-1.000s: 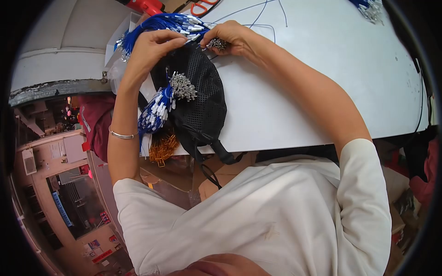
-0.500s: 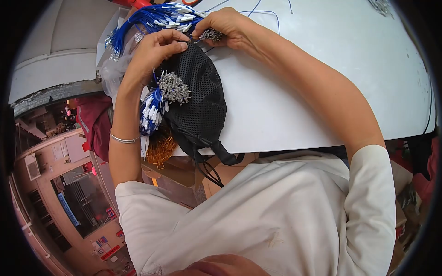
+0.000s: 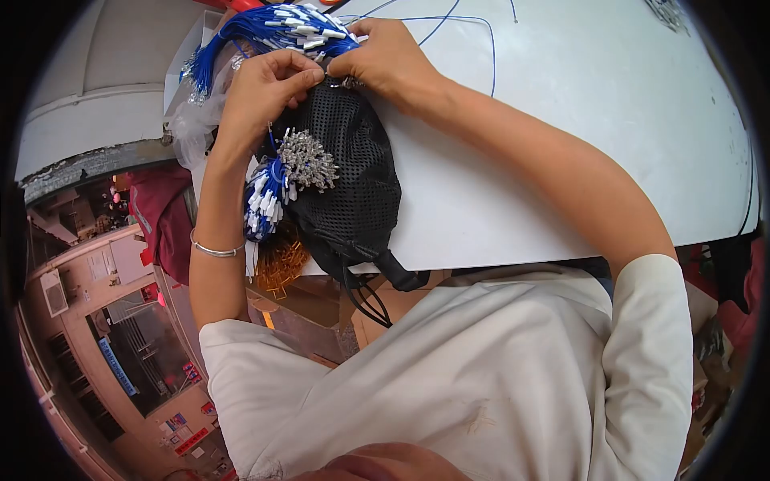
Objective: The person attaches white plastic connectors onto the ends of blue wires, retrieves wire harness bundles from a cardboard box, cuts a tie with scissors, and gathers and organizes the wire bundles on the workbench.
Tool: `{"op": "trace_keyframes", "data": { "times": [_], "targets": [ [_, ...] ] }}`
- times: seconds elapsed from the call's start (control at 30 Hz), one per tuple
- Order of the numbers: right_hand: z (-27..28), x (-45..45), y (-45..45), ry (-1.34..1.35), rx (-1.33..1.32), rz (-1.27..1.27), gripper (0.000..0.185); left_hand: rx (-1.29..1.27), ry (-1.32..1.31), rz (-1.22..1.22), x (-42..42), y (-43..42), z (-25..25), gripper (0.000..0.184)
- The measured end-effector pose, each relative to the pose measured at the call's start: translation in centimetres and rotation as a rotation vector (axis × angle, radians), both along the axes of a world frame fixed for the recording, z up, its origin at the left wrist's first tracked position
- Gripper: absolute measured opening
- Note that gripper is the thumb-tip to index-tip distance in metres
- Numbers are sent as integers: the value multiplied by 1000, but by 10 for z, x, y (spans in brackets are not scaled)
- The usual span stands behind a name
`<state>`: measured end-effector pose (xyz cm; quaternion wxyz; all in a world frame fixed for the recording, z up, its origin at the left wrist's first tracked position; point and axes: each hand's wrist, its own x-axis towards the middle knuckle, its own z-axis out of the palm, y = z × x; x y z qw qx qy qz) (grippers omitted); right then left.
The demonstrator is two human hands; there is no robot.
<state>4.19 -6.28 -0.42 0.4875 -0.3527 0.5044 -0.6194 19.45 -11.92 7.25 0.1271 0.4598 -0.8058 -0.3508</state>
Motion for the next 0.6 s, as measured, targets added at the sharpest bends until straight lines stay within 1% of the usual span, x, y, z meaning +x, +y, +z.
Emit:
{"op": "trace_keyframes", "data": {
  "times": [0.13, 0.27, 0.3, 0.43, 0.5, 0.53, 0.6],
  "targets": [
    [0, 4, 6, 50, -92, -49, 27, -64, -40, -2, 1, 2, -2, 14],
    [8, -19, 5, -99, -410, -19, 10, -17, 9, 4, 3, 6, -2, 16],
    [8, -19, 4, -99, -410, -14, 10, -17, 10, 9, 4, 7, -2, 16],
    [7, -19, 0, -143, -276, 48, 13, -20, 165, -138, 11, 15, 12, 23],
    [7, -19, -2, -163, -211, 66, 14, 86, 203, -155, 19, 37, 40, 31],
    [7, -20, -4, -174, -178, 68, 15, 83, 200, -155, 30, 50, 48, 31],
    [7, -20, -8, -196, -111, 62, 17, -238, -46, -476, 46, 67, 62, 34]
  ]
}}
